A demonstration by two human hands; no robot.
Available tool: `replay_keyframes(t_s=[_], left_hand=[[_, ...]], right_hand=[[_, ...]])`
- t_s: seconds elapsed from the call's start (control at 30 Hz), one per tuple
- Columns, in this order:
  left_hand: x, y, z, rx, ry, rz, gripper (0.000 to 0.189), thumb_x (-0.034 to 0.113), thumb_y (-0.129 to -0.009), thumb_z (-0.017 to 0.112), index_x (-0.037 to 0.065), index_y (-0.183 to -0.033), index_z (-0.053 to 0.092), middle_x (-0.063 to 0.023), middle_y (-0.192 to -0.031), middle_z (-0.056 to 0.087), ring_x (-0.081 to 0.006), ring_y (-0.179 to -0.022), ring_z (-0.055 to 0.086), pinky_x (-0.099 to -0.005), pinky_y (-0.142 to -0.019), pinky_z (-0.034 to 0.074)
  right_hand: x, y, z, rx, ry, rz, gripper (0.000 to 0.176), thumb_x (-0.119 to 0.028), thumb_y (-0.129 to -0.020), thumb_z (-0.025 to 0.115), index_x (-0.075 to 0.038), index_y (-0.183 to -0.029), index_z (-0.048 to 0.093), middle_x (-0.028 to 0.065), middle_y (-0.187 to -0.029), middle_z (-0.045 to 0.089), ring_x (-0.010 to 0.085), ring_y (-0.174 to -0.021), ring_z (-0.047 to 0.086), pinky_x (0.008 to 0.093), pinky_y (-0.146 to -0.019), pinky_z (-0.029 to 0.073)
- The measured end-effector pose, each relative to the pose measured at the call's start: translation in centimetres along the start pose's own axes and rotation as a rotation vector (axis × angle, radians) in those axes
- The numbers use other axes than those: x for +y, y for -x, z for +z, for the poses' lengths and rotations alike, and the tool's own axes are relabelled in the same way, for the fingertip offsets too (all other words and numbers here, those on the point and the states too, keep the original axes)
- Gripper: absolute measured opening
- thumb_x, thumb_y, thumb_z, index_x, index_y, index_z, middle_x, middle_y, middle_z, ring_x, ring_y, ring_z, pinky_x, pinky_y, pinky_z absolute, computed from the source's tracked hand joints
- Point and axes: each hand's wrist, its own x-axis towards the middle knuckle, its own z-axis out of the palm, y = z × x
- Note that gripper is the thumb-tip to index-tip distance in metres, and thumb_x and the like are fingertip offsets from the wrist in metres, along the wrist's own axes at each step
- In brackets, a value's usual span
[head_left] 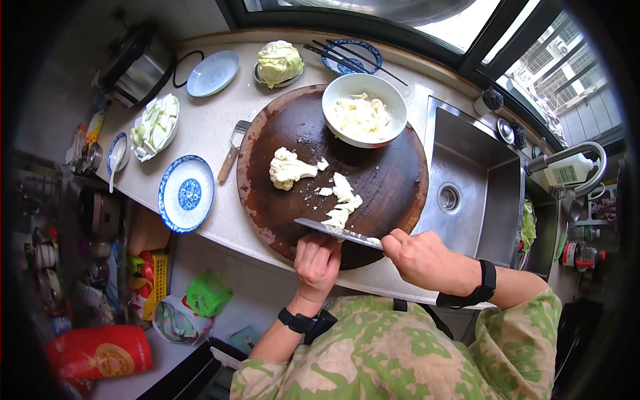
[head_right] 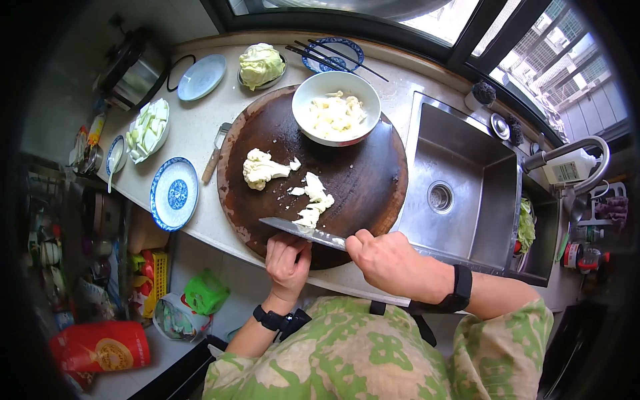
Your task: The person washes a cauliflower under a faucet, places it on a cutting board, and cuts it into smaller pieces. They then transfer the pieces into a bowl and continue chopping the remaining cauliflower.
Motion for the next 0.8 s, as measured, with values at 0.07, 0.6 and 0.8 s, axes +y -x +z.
replay_keyframes(t_s=[0.07, 0.6, 0.8], left_hand=[[-0.1, 0.2, 0.0, -0.008, 0.003, -0.007, 0.022, -0.008, -0.062, 0.071, 0.005, -0.079, 0.063, -0.0077, -0.085, 0.062, -0.0286, -0.082, 0.06, -0.0365, -0.074, 0.05], [0.2, -0.1, 0.4, 0.043, 0.021, -0.034, 0.022, -0.005, -0.063, 0.071, 0.005, -0.082, 0.063, -0.0096, -0.091, 0.059, -0.0294, -0.086, 0.057, -0.0379, -0.074, 0.049], [0.5, -4.4, 1.6, -0.122, 0.116, -0.217, 0.019, -0.006, -0.071, 0.066, 0.003, -0.088, 0.061, -0.0134, -0.099, 0.057, -0.0316, -0.09, 0.056, -0.0375, -0.078, 0.048]], right_hand=[[0.6, -0.1, -0.2, 0.044, -0.042, -0.027, 0.013, -0.001, -0.076, 0.054, 0.0, -0.088, 0.048, 0.0123, -0.076, 0.053, 0.0298, -0.058, 0.059, 0.0376, -0.046, 0.047], [-0.2, 1.0, -2.0, 0.16, -0.06, -0.026, 0.015, 0.001, -0.076, 0.054, -0.002, -0.089, 0.048, 0.0112, -0.077, 0.052, 0.028, -0.058, 0.059, 0.037, -0.048, 0.046], [2.2, 1.0, -1.2, 0.304, 0.095, 0.072, 0.019, 0.001, -0.076, 0.055, -0.003, -0.094, 0.049, 0.0105, -0.079, 0.052, 0.0272, -0.058, 0.059, 0.0368, -0.047, 0.045]])
